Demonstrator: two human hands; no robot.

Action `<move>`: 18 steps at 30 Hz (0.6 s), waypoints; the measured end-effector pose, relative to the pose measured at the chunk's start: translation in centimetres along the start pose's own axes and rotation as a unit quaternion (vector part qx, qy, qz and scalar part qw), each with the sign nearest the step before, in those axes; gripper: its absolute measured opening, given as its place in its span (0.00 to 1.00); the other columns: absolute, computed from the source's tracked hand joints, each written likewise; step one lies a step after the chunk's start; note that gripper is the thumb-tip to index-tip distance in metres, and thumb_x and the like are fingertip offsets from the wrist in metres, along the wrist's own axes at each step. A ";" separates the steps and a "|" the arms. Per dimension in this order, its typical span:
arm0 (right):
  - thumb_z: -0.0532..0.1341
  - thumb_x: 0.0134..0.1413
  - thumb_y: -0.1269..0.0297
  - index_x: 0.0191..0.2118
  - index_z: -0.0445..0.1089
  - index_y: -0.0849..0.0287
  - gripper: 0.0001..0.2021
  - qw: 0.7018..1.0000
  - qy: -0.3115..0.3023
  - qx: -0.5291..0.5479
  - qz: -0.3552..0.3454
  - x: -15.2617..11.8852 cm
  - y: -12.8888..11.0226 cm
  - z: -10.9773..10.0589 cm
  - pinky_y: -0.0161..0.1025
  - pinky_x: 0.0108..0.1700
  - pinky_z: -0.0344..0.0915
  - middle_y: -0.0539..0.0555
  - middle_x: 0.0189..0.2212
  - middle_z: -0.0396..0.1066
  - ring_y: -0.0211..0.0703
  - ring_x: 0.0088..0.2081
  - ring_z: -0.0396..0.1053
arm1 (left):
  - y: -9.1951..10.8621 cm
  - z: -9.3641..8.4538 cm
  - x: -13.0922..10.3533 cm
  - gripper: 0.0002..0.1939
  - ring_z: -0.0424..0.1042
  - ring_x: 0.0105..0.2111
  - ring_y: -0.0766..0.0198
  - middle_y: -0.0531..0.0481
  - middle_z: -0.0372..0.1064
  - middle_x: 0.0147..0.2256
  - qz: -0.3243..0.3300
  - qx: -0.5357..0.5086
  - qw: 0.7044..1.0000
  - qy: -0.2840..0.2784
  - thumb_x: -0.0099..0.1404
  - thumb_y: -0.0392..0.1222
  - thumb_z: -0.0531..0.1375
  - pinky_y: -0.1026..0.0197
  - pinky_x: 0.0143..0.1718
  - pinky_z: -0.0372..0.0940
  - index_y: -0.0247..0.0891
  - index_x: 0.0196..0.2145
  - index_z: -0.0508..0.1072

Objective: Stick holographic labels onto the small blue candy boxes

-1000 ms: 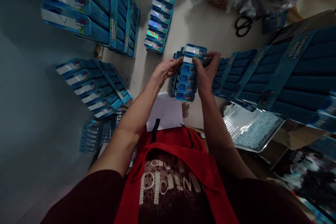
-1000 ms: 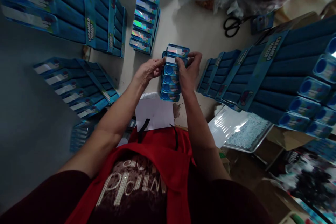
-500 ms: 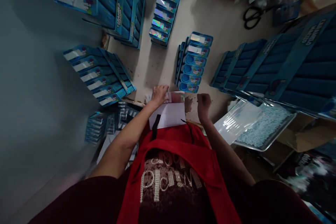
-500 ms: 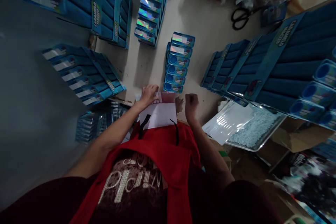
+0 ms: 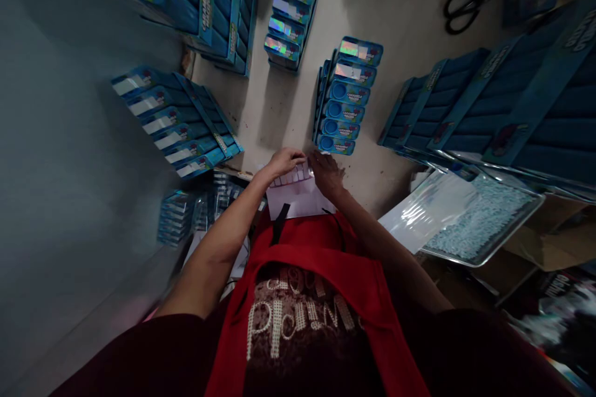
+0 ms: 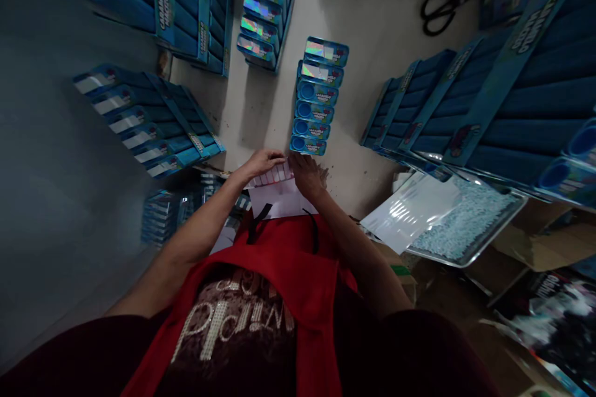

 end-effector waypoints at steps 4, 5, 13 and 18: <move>0.50 0.74 0.75 0.75 0.65 0.61 0.28 0.999 -0.005 0.028 -0.030 -0.6 -0.1 1.1 0.54 0.71 0.62 0.64 0.76 0.63 0.57 0.71 0.65 | -1.0 -0.4 0.3 0.14 0.76 0.38 0.59 0.49 0.83 0.35 -0.022 -0.047 0.999 0.000 0.66 0.46 0.61 0.62 0.41 0.66 0.36 0.38 0.85; 0.50 0.74 0.76 0.74 0.66 0.60 0.28 0.999 -0.010 0.036 -0.037 -0.7 -0.1 1.2 0.54 0.72 0.61 0.64 0.76 0.63 0.57 0.71 0.64 | -1.2 -0.7 0.2 0.14 0.76 0.37 0.60 0.49 0.82 0.34 -0.026 -0.049 0.998 0.002 0.66 0.46 0.61 0.63 0.40 0.65 0.36 0.38 0.85; 0.58 0.74 0.64 0.55 0.82 0.58 0.16 0.998 -0.053 0.040 0.011 -2.7 -2.4 -2.3 0.53 0.61 0.68 0.65 0.53 0.82 0.59 0.56 0.77 | -0.5 -1.8 -0.2 0.13 0.78 0.48 0.48 0.42 0.84 0.46 -0.094 0.106 0.985 0.101 0.72 0.44 0.62 0.53 0.50 0.68 0.41 0.45 0.86; 0.64 0.68 0.57 0.42 0.81 0.53 0.09 0.969 0.057 0.217 0.105 -4.7 -4.8 -8.4 0.39 0.39 0.66 0.50 0.27 0.77 0.43 0.30 0.73 | 1.8 -1.9 -2.1 0.17 0.70 0.63 0.44 0.35 0.76 0.61 -0.048 0.082 0.954 0.283 0.72 0.40 0.64 0.46 0.66 0.63 0.39 0.56 0.82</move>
Point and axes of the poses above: each hand's wrist, its own x-axis towards the middle knuckle, its own z-axis out of the palm, y = z × x, the point moved 1 cm from there along x, towards the middle knuckle
